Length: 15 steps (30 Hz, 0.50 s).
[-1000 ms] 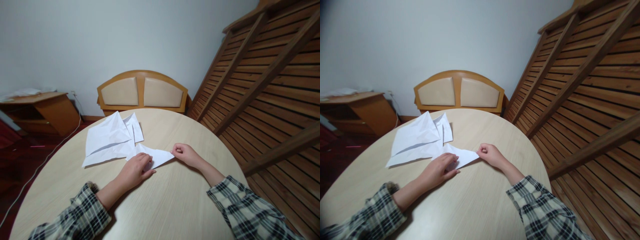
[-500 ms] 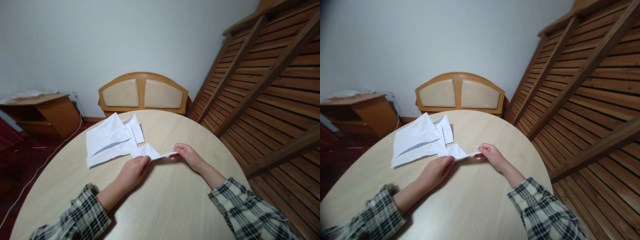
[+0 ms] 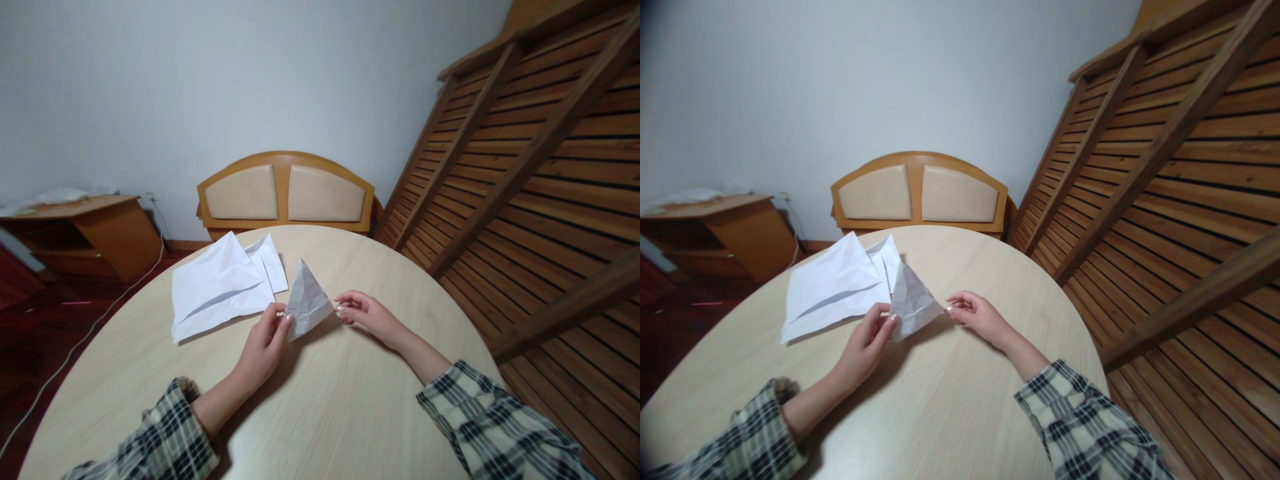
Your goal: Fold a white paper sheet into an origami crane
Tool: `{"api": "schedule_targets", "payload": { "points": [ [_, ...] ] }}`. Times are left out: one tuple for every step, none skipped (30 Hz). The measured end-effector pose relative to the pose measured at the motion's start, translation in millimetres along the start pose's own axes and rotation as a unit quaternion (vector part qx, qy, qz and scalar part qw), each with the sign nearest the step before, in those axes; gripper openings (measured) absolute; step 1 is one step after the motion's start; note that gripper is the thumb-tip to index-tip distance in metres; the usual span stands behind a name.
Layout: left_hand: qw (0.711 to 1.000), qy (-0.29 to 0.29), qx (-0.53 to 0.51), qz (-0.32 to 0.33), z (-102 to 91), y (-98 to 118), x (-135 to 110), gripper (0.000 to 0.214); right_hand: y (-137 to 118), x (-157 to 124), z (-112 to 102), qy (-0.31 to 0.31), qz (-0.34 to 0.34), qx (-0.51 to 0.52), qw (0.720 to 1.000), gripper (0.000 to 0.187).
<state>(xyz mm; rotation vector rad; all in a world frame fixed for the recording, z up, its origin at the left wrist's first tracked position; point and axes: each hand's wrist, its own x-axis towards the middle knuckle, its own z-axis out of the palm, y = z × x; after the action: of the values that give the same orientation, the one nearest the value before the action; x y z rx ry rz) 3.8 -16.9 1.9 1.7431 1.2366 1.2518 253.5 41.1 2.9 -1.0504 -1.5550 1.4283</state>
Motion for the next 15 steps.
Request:
{"api": "schedule_targets", "payload": {
  "points": [
    [0.999,0.007,-0.036,-0.018,1.6,-0.2,0.5,0.025,-0.5,0.0,0.3,-0.001,-0.005,-0.008,1.0,0.039],
    [0.996,0.014,-0.076,-0.038,3.1,-0.3,1.1,0.027,-1.4,-0.1,0.6,-0.004,-0.011,-0.018,1.0,0.037],
    [0.991,0.021,-0.119,-0.06,4.6,-0.4,1.9,0.03,-2.4,-0.4,1.0,-0.007,-0.016,-0.029,0.999,0.034],
    [0.983,0.024,-0.162,-0.084,6.0,-0.3,2.7,0.033,-3.5,-0.7,1.4,-0.011,-0.02,-0.041,0.999,0.033],
    [0.973,0.027,-0.203,-0.107,7.2,0.0,3.4,0.036,-4.3,-0.9,1.9,-0.016,-0.023,-0.053,0.998,0.031],
    [0.963,0.03,-0.236,-0.126,8.3,0.6,4.0,0.039,-4.7,-1.1,2.3,-0.019,-0.026,-0.059,0.998,0.031],
    [0.954,0.031,-0.263,-0.14,9.1,1.3,4.4,0.04,-4.5,-1.1,2.6,-0.018,-0.031,-0.066,0.997,0.03],
    [0.947,0.032,-0.282,-0.149,9.8,2.2,4.5,0.042,-3.8,-0.8,2.6,-0.016,-0.038,-0.075,0.996,0.031],
    [0.942,0.033,-0.297,-0.155,10.2,3.1,4.5,0.043,-2.6,-0.3,2.4,-0.009,-0.047,-0.086,0.995,0.032],
    [0.937,0.034,-0.307,-0.16,10.6,4.1,4.3,0.044,-1.0,0.4,1.9,0.0,-0.056,-0.1,0.993,0.036],
    [0.934,0.036,-0.315,-0.165,11.0,4.9,4.0,0.044,0.6,1.2,1.0,0.006,-0.063,-0.115,0.991,0.04],
    [0.932,0.04,-0.319,-0.17,11.2,5.5,3.6,0.045,2.1,2.0,0.0,0.02,-0.073,-0.129,0.989,0.043],
    [0.93,0.045,-0.321,-0.175,11.5,5.8,3.4,0.045,3.4,2.8,-1.2,0.036,-0.084,-0.146,0.985,0.045],
    [0.928,0.05,-0.322,-0.181,11.7,5.7,3.2,0.046,4.3,3.5,-2.5,0.05,-0.095,-0.163,0.981,0.044],
    [0.926,0.055,-0.323,-0.185,11.8,5.3,3.1,0.046,4.8,4.0,-3.6,0.064,-0.105,-0.177,0.977,0.042]
  ]
}}
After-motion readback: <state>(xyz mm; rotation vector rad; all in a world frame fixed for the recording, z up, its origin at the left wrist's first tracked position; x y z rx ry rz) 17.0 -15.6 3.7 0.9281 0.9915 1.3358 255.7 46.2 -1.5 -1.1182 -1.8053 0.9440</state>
